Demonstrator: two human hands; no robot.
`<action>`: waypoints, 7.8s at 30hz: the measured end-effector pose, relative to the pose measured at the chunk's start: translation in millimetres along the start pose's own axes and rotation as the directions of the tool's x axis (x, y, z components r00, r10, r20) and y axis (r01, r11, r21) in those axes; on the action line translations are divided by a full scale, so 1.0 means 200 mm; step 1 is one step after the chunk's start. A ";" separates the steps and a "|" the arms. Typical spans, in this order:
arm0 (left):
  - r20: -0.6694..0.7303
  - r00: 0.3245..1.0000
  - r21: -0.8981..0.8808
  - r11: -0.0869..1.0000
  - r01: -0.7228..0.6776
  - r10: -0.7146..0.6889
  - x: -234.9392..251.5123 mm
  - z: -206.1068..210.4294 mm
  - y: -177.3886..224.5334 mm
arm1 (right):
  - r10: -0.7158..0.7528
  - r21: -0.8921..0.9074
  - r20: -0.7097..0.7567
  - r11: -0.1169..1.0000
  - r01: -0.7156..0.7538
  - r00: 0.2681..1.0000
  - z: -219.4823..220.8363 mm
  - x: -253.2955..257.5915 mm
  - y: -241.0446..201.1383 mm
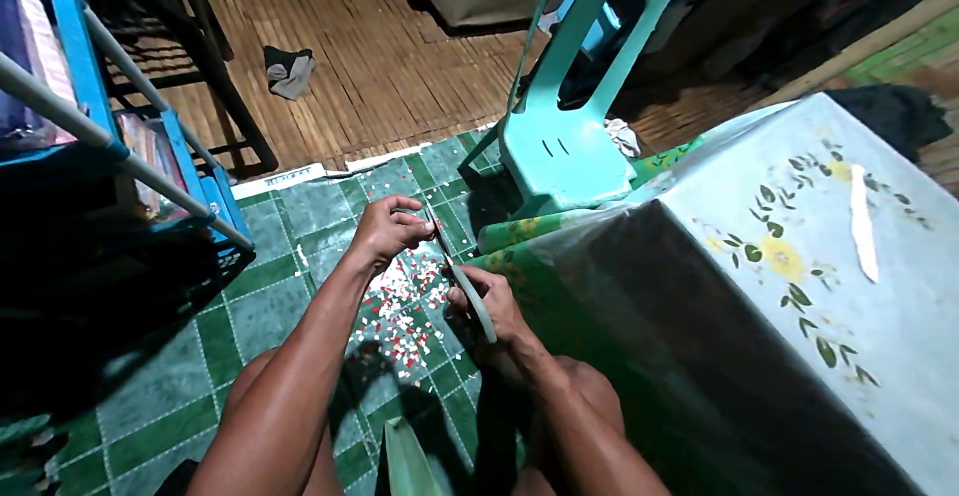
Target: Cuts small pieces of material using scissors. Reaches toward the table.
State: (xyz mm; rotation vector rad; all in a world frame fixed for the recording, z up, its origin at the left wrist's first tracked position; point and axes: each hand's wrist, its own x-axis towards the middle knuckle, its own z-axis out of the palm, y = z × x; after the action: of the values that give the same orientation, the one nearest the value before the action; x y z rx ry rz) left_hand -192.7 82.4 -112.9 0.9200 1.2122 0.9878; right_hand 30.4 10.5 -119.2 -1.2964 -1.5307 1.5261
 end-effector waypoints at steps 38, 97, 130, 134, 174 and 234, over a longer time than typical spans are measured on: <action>-0.009 0.973 0.069 0.970 0.232 -0.232 0.04 0.05 0.01 | 0.092 0.016 -0.091 0.996 -0.091 0.992 0.02 -0.03 -0.04; -0.028 0.991 -0.030 0.991 0.131 -0.132 0.04 0.03 -0.02 | -0.026 -0.027 -0.013 0.999 0.025 1.000 0.05 0.00 0.04; 0.052 0.954 0.116 0.950 0.289 -0.296 0.00 -0.05 0.04 | 0.078 -0.030 -0.106 0.996 -0.081 0.991 0.05 0.00 -0.01; 0.015 0.961 0.157 0.950 0.271 -0.277 0.00 -0.04 0.03 | 0.081 -0.020 -0.102 0.996 -0.084 0.991 0.06 0.00 -0.01; -0.030 0.990 0.426 0.894 0.140 -0.141 0.03 -0.02 -0.01 | 0.125 0.003 -0.023 0.992 -0.125 0.992 0.10 0.02 0.03; 0.177 0.968 0.535 0.843 0.058 -0.179 0.03 0.17 -0.14 | -0.022 -0.088 -0.352 0.996 -0.009 0.936 -0.10 0.03 0.01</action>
State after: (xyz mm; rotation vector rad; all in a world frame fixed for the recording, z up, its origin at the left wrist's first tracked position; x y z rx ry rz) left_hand -155.5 77.7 -137.3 1.3278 1.3556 0.4305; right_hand 47.5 24.1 -119.9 -1.5197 -1.3778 1.1523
